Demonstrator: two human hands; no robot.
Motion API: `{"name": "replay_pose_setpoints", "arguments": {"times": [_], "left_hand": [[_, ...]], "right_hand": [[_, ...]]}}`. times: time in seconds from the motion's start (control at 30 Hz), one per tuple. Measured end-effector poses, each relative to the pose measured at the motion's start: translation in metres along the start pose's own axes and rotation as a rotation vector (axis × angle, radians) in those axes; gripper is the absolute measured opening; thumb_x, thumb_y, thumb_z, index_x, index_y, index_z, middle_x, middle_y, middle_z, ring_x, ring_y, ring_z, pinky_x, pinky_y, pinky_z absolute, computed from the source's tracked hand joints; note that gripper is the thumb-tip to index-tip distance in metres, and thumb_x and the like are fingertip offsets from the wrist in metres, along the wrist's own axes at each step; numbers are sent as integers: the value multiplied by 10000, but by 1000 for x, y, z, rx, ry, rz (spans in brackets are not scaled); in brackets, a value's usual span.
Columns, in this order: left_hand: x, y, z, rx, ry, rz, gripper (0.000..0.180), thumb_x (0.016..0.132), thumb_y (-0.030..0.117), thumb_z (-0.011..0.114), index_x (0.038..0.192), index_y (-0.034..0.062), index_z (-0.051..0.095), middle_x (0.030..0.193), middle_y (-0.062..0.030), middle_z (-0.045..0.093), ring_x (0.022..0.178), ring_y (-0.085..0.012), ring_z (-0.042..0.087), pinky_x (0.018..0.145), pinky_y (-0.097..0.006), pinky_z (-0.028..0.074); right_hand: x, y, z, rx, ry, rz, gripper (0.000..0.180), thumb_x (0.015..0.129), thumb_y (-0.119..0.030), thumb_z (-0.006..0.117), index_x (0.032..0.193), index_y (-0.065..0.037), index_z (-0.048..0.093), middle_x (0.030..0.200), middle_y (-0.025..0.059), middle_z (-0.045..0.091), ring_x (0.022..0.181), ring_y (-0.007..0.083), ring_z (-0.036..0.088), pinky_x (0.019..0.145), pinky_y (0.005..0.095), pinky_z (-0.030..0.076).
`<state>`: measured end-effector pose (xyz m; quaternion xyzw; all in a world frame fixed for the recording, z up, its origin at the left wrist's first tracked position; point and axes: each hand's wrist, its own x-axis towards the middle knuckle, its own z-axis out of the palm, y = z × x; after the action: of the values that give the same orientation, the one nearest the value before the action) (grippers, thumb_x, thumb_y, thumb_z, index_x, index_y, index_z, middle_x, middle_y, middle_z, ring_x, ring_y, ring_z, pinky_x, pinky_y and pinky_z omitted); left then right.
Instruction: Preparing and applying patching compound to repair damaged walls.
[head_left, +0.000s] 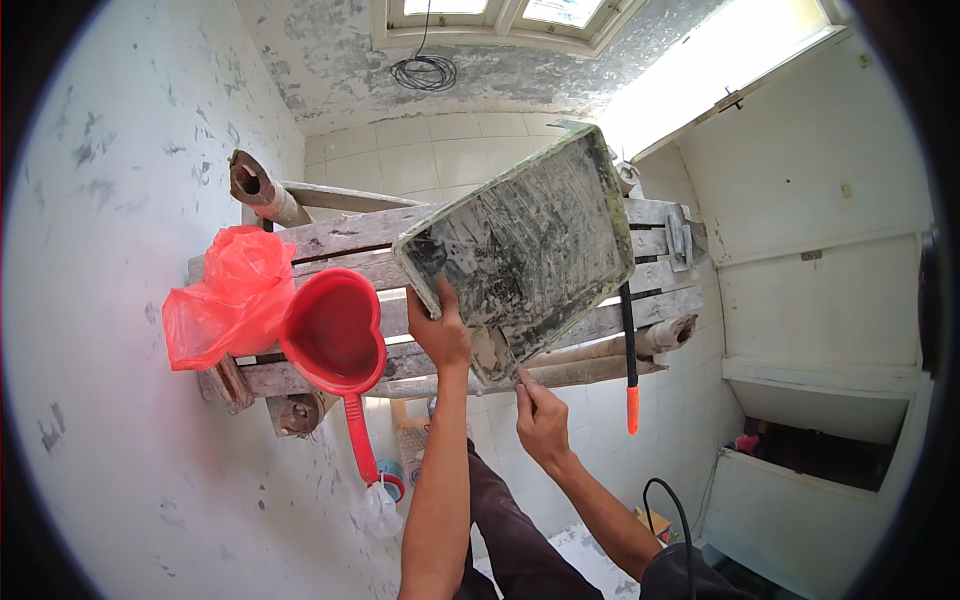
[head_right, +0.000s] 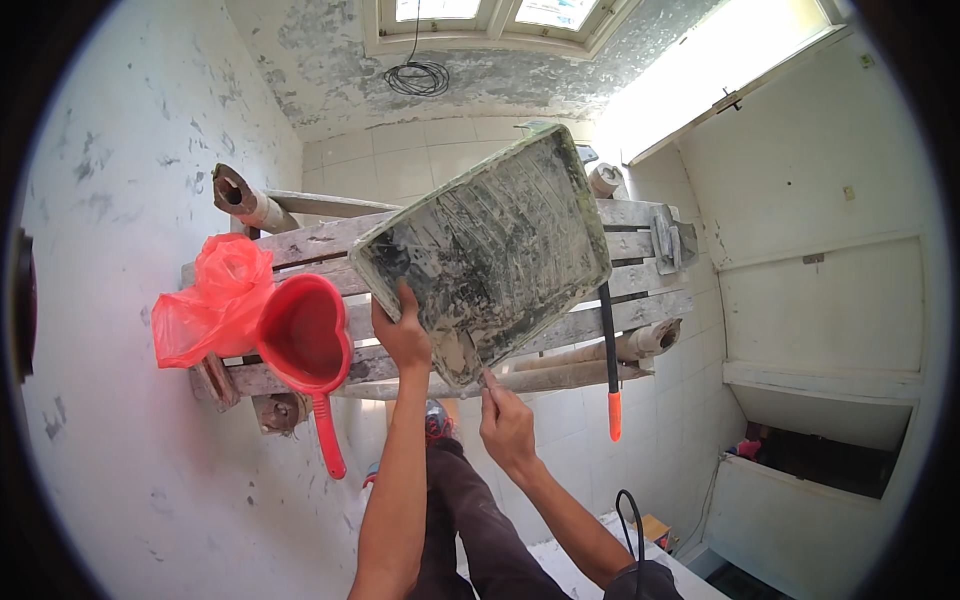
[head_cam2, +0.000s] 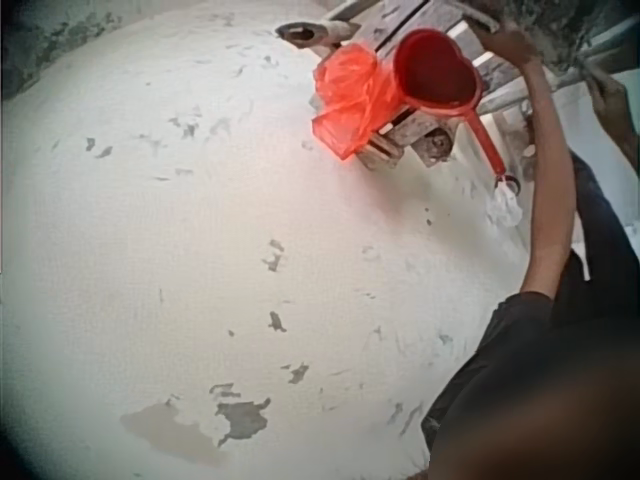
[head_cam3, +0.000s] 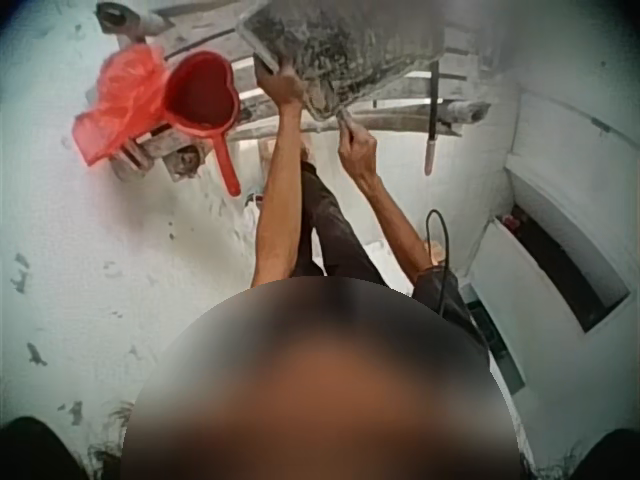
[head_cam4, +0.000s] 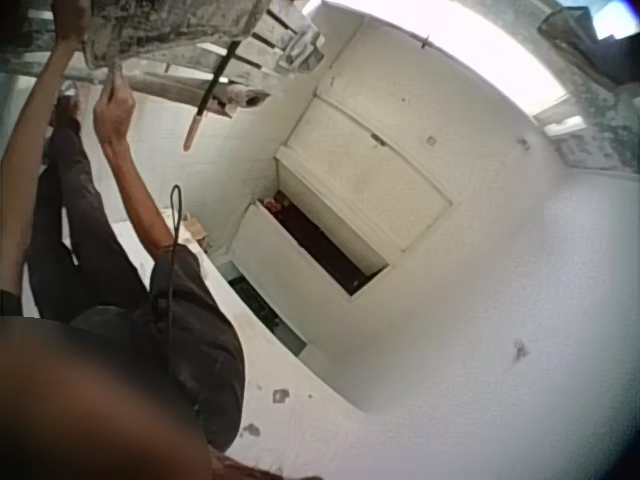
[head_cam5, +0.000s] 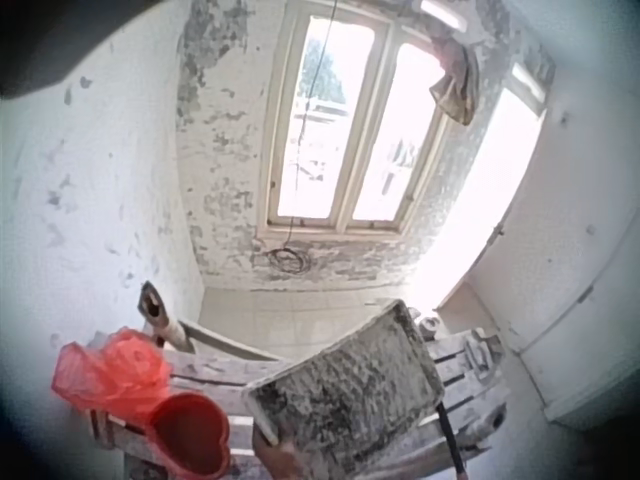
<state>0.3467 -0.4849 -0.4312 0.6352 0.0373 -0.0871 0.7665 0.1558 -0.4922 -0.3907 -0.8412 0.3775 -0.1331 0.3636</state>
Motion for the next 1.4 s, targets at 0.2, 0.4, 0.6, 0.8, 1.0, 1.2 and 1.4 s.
{"name": "replay_pose_setpoints", "arguments": {"times": [0.2,0.4,0.6,0.8,1.0,1.2,1.4], "left_hand": [[2,0,-4,0,-42,25,332,999,199,658,1203,-61,618,1135,-89,679,1006,-164,579,949,-294,433],[1,-6,-6,4,-37,16,338,996,204,668,1202,-60,621,1141,-91,678,1018,-170,579,950,-302,434],[6,-10,-6,21,-52,47,338,1003,187,659,1228,-60,602,1155,-109,670,1016,-174,585,949,-299,440],[9,-16,-4,12,-83,26,332,1005,194,658,1210,-62,610,1134,-105,677,1000,-170,586,937,-300,443],[8,-17,-4,69,-119,22,318,1003,186,656,1196,-65,617,1131,-107,680,989,-170,587,928,-300,446],[12,-18,-8,78,-110,22,308,1001,179,655,1187,-65,623,1103,-105,682,984,-169,581,923,-305,448],[12,-14,-1,89,-147,34,305,998,183,660,1176,-62,627,1087,-93,684,975,-155,575,909,-299,453]], "right_hand": [[5,-20,-14,20,20,27,321,972,-73,612,1280,-15,679,684,130,572,578,179,533,548,345,439],[18,-28,-31,-151,-120,-47,403,917,-90,661,1320,-122,669,724,130,586,607,311,607,585,417,494],[25,-22,-27,-197,-136,-25,322,916,-157,648,1229,-120,713,734,173,618,626,371,649,595,479,524],[37,-25,-25,-285,-131,-57,295,878,-120,684,1165,-121,749,706,153,641,628,321,649,600,428,523],[47,-48,-45,-141,-115,-44,248,892,-189,627,1089,-113,758,794,217,680,698,406,677,636,495,541],[69,-44,-65,-286,-221,-24,218,849,-212,695,1033,-159,798,767,160,711,711,354,689,675,443,548],[142,-53,-94,-321,-193,-24,181,820,-236,700,934,-163,821,805,179,731,767,356,711,738,408,569]]}}
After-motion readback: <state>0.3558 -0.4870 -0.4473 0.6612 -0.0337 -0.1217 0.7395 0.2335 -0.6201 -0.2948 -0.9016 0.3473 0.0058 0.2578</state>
